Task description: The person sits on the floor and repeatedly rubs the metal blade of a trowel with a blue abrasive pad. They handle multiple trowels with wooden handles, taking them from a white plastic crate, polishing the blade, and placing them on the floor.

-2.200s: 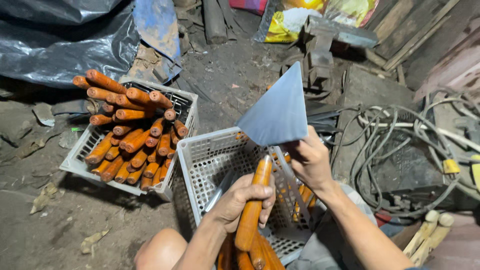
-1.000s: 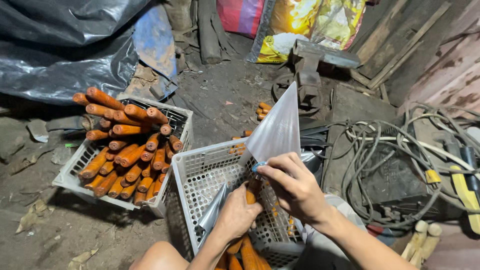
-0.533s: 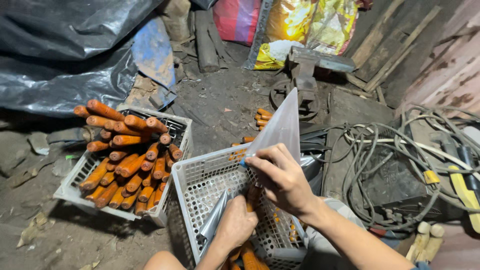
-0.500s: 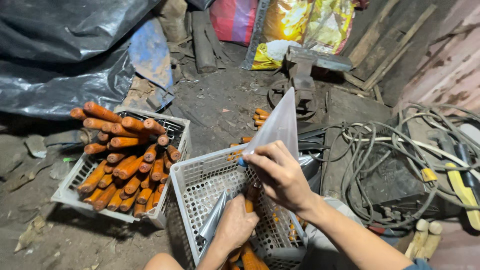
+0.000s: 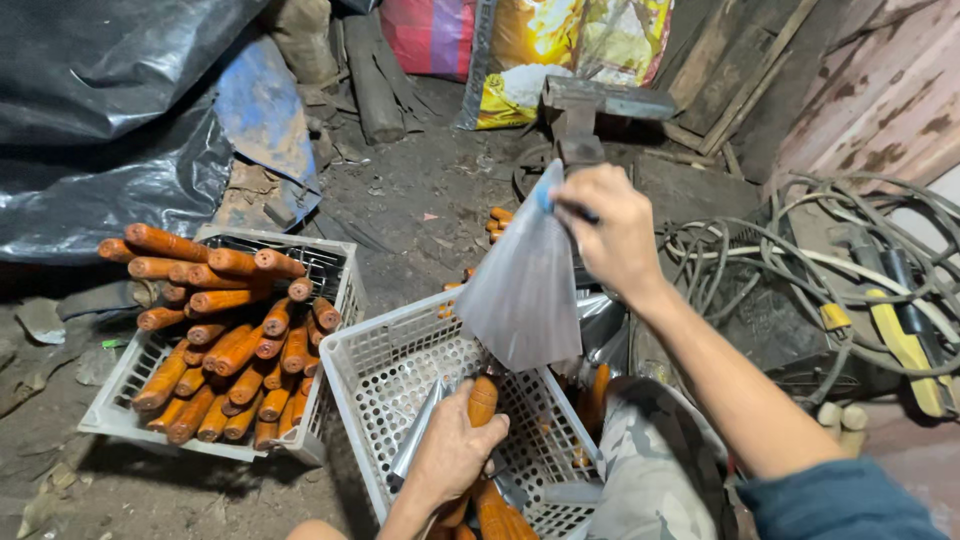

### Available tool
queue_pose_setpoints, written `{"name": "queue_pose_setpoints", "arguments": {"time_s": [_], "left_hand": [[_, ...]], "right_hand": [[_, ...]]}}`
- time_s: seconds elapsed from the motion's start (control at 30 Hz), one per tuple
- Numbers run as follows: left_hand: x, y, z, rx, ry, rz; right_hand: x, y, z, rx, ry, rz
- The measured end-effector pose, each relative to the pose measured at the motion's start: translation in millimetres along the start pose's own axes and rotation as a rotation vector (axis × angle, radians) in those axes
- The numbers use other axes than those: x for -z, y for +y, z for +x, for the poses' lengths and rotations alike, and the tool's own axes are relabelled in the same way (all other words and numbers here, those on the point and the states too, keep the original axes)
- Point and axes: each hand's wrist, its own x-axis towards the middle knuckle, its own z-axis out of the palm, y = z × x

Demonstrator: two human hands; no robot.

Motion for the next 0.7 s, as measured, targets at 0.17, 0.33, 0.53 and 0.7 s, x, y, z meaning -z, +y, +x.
{"name": "queue_pose_setpoints", "arguments": {"time_s": [0.17, 0.33, 0.53, 0.7], "left_hand": [[3.9, 9.9, -1.0, -0.056, 0.008, -0.183], [-0.3, 5.6, 8.9, -0.043, 0.020, -0.245], [-1.6, 2.5, 2.9, -0.039, 0.004, -0.090], [-3.5, 0.8, -3.4, -0.027, -0.082, -0.029]], "right_hand": [[11.9, -57.5, -62.9, 0.043, -0.175, 0.140], [22.0, -76.8, -84.4, 0.066, -0.335, 0.261], [21.7, -48.3, -53.4, 0.059, -0.153, 0.062], [20.6, 9.4, -10.9, -0.008, 0.081, -0.047]]}}
